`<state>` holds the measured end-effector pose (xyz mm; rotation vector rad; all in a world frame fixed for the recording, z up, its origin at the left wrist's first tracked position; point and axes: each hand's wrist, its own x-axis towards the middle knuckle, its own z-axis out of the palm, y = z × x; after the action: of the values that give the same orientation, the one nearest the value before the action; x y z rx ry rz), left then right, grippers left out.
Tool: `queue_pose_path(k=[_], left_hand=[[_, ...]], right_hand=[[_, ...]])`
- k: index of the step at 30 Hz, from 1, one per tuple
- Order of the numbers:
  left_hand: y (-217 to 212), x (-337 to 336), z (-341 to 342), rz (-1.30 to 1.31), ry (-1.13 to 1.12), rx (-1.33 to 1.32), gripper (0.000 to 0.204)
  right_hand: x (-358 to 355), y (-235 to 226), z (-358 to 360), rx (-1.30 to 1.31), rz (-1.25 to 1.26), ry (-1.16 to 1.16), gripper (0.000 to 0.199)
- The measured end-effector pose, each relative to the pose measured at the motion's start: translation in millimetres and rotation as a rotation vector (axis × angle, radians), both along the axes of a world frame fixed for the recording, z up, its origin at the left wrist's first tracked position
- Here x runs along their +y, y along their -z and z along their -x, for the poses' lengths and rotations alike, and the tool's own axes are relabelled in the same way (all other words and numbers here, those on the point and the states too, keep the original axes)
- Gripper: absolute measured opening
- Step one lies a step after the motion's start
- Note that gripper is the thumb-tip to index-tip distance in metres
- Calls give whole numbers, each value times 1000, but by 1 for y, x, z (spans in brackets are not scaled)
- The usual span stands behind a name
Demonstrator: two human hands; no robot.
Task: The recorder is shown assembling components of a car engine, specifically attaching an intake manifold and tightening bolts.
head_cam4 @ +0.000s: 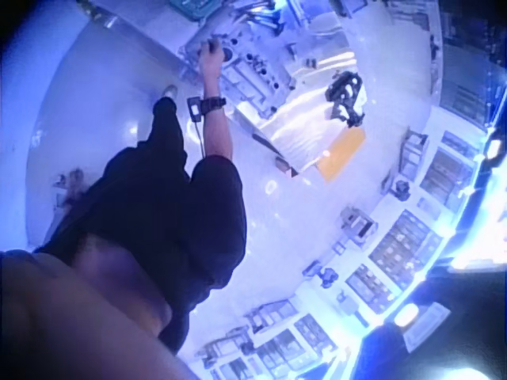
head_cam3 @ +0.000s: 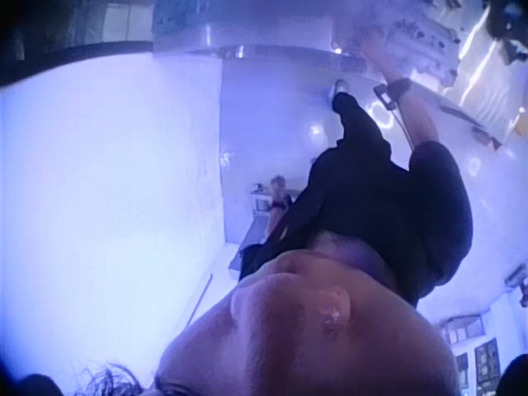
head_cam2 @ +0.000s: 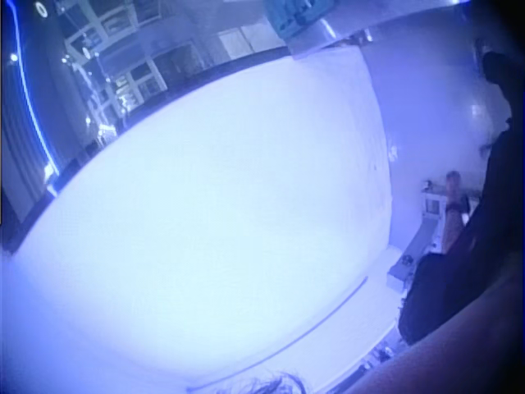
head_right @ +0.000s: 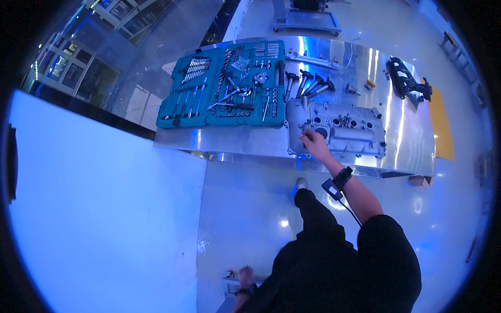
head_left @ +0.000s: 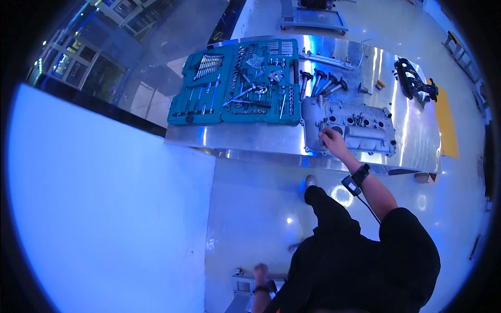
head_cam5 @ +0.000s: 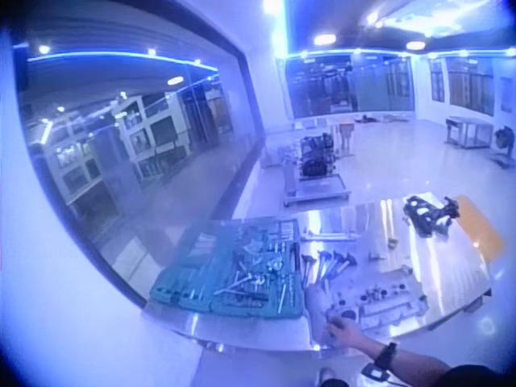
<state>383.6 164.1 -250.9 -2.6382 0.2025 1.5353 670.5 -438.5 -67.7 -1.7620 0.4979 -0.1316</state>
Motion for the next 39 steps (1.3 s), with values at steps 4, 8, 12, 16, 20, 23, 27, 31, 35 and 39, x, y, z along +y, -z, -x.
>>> queue_pose_path(k=[4, 8, 12, 16, 20, 23, 27, 31, 35, 39], left_hand=[[-47, -78, -221, 811, -1370, -295, 31], [-150, -201, -384, 1110, -861, -388, 22], [-224, -278, -479, 1092, -374, -466, 18], [-218, -304, -577, 1059, 114, -741, 24], [-207, -333, -658, 1031, 411, -839, 29], [-202, -341, -696, 1025, 842, -721, 29], [-218, -359, -699, 1020, 1186, -532, 19], [-247, -395, -703, 1360, 1357, -188, 21], [-275, -471, -715, 1433, 1699, 49, 22], [-264, -546, -868, 1112, 1280, -320, 20]], right_hand=[[19, -18, -73, 27, 324, -236, 26], [53, -24, -161, -84, 498, -295, 20], [70, -10, -235, -213, 871, -126, 24], [93, -7, -286, -121, 1012, -123, 23], [89, 4, -298, 30, 1071, -331, 21], [96, -15, -280, -44, 858, -343, 22], [91, -45, -222, -13, 515, -358, 22], [99, -138, -194, 202, 592, -258, 24], [111, -158, -176, 382, 613, 60, 25], [134, -191, -94, 593, 465, 465, 20]])
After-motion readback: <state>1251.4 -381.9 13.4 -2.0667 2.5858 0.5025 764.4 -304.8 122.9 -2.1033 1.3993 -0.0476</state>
